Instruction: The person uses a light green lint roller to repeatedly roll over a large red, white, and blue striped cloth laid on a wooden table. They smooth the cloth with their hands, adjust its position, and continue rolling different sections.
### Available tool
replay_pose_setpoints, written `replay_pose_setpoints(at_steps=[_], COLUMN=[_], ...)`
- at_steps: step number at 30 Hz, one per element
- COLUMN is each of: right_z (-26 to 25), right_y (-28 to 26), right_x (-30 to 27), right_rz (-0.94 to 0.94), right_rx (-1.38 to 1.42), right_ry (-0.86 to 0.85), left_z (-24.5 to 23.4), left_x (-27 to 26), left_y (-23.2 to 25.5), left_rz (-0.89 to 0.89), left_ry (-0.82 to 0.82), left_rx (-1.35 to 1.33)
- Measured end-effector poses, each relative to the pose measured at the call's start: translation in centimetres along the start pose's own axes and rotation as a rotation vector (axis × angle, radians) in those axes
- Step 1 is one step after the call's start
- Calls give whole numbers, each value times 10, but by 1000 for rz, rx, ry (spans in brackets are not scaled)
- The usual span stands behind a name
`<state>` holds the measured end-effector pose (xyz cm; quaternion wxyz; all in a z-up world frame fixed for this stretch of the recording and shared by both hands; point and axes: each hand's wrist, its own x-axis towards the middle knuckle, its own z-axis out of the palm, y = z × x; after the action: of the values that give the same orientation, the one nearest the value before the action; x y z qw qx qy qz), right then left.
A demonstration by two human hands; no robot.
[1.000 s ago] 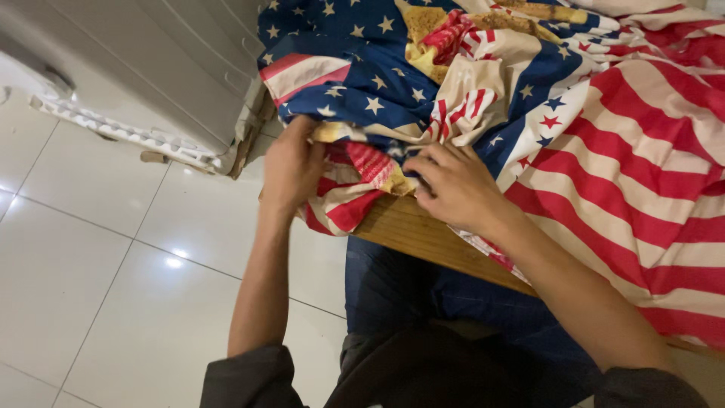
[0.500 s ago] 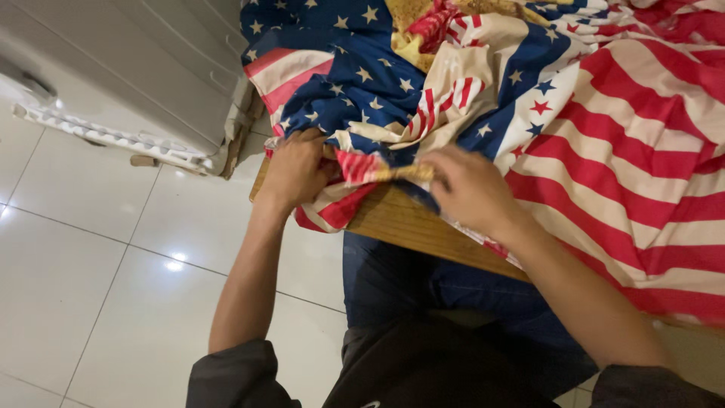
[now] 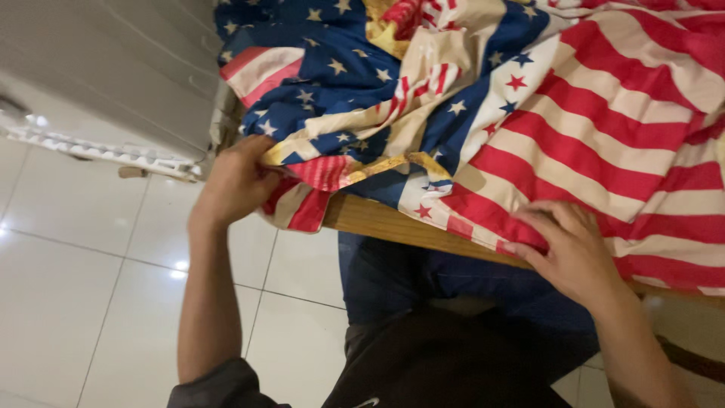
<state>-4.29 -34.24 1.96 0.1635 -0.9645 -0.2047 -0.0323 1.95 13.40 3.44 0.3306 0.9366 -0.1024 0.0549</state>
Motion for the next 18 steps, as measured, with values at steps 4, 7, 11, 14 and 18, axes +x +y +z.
replay_pose_setpoints(at_steps=[4, 7, 11, 14, 18], right_z=[-2, -23, -44, -25, -6], right_y=[35, 73, 126, 150, 184], right_x=[-33, -60, -95, -110, -130], right_rz=[32, 155, 426, 457, 430], right_rx=[11, -188, -230, -320, -293], right_ry=[41, 212, 312, 218, 207], left_z=[-3, -1, 5, 13, 23], left_x=[-3, -9, -14, -10, -7], left_y=[1, 7, 16, 22, 28], left_rz=[-180, -128, -3, -54, 111], left_ry=[-100, -68, 25, 35, 71], left_rx=[21, 82, 68, 8, 33])
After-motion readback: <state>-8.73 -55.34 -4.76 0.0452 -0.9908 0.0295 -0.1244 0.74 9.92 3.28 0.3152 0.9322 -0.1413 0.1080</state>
